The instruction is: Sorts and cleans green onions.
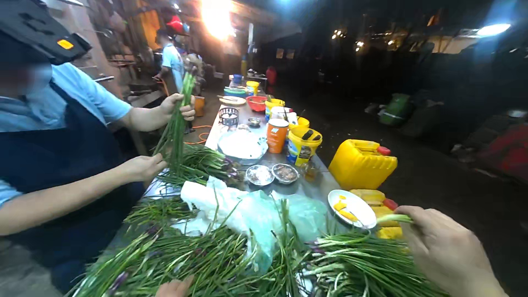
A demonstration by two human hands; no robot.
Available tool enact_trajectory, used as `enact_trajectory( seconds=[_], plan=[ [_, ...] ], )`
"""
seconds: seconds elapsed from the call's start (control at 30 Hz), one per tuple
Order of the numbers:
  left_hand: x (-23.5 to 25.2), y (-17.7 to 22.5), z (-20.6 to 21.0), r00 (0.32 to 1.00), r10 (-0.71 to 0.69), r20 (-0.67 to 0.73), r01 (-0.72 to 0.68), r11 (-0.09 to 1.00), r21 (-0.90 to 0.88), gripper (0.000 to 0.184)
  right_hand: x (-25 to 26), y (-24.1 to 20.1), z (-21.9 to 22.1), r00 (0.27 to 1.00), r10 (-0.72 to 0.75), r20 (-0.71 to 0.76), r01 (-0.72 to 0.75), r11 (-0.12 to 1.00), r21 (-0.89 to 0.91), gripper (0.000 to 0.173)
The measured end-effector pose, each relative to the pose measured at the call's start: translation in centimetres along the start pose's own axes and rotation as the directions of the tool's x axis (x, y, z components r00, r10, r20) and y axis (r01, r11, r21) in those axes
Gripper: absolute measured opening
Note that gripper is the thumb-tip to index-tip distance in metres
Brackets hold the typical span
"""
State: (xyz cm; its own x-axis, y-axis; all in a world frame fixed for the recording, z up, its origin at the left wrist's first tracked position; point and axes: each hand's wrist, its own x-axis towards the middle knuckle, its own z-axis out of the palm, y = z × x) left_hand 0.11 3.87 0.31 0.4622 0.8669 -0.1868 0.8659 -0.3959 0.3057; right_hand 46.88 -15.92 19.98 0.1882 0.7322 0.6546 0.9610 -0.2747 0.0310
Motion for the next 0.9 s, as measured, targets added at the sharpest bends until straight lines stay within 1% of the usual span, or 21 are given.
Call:
enact_trajectory(
  seconds=[0.03,0.07,0.1,0.13,0.17,0.2,0.23,0.3,0.37,0.43,0.5,0.57,0.6,0.67,0.7,0.8,0.83,0.9],
  plan=[
    [0.2,-0.4,0.2,1.0,0.0,-0.031,0.0,1.0,-0.009,0.044,-0.5,0.8,1.9,0.991,0.01,0.133,-0.002,0.998,-0.058,0.029],
    [0.3,-0.5,0.2,0.997,0.009,-0.076,-0.011,1.0,-0.025,0.04,-1.2,1.6,4.1,0.957,0.043,0.286,-0.016,0.995,-0.097,0.024],
    [0.4,-0.4,0.1,0.991,0.027,-0.13,-0.033,0.998,-0.044,0.035,-2.1,2.1,6.3,0.888,0.105,0.447,-0.054,0.991,-0.125,0.021],
    [0.6,-0.1,0.1,0.982,0.053,-0.183,-0.066,0.995,-0.069,0.031,-3.1,2.7,8.5,0.796,0.165,0.583,-0.091,0.984,-0.154,0.021],
    [0.8,0.3,0.0,0.97,0.075,-0.231,-0.099,0.991,-0.093,0.027,-4.1,3.1,10.5,0.701,0.206,0.682,-0.123,0.978,-0.169,0.023],
    [1.1,0.8,0.1,0.961,0.087,-0.262,-0.118,0.987,-0.108,0.024,-5.2,3.5,12.1,0.628,0.233,0.743,-0.161,0.972,-0.169,0.025],
    [1.5,1.3,0.2,0.961,0.083,-0.266,-0.116,0.987,-0.113,0.024,-6.4,3.7,13.4,0.602,0.243,0.761,-0.192,0.969,-0.157,0.027],
    [2.6,2.4,0.5,0.984,0.04,-0.171,-0.062,0.99,-0.126,0.026,-8.0,3.8,14.5,0.62,0.261,0.74,-0.248,0.96,-0.131,0.031],
    [4.0,3.6,1.4,0.997,0.02,-0.07,-0.027,0.994,-0.106,0.03,-8.6,4.0,14.6,0.646,0.267,0.715,-0.278,0.955,-0.106,0.037],
    [5.8,4.7,2.9,0.999,0.027,-0.032,-0.028,0.998,-0.053,0.034,-8.4,4.4,14.4,0.651,0.274,0.708,-0.307,0.948,-0.084,0.042],
    [7.7,6.0,3.9,1.0,0.013,0.0,-0.013,1.0,0.027,0.046,-8.0,4.8,14.1,0.654,0.277,0.704,-0.322,0.944,-0.072,0.048],
    [9.3,7.0,4.5,0.998,-0.013,0.069,0.007,0.995,0.095,0.059,-7.8,4.8,13.8,0.643,0.282,0.712,-0.331,0.941,-0.073,0.055],
    [9.9,7.3,4.7,0.995,-0.018,0.102,0.007,0.994,0.112,0.06,-7.7,4.6,13.7,0.632,0.28,0.723,-0.331,0.941,-0.075,0.06],
    [10.6,7.5,4.8,0.99,-0.021,0.137,0.003,0.991,0.131,0.051,-7.6,3.9,13.4,0.623,0.274,0.733,-0.312,0.946,-0.088,0.065],
    [10.9,7.3,4.8,0.99,-0.025,0.137,0.008,0.992,0.126,0.045,-7.7,3.5,13.2,0.64,0.266,0.721,-0.294,0.952,-0.09,0.065],
    [11.1,6.2,3.8,0.991,-0.066,0.113,0.065,0.998,0.011,0.034,-7.8,2.0,12.8,0.753,0.203,0.625,-0.217,0.975,-0.055,0.064],
    [11.1,5.6,3.1,0.987,-0.088,0.132,0.098,0.993,-0.067,0.032,-7.9,1.3,12.6,0.797,0.177,0.577,-0.196,0.98,-0.03,0.062],
    [11.4,4.1,1.7,0.982,-0.097,0.163,0.145,0.936,-0.322,0.026,-8.2,-0.4,12.7,0.882,0.117,0.456,-0.151,0.988,0.039,0.055]
  ],
)
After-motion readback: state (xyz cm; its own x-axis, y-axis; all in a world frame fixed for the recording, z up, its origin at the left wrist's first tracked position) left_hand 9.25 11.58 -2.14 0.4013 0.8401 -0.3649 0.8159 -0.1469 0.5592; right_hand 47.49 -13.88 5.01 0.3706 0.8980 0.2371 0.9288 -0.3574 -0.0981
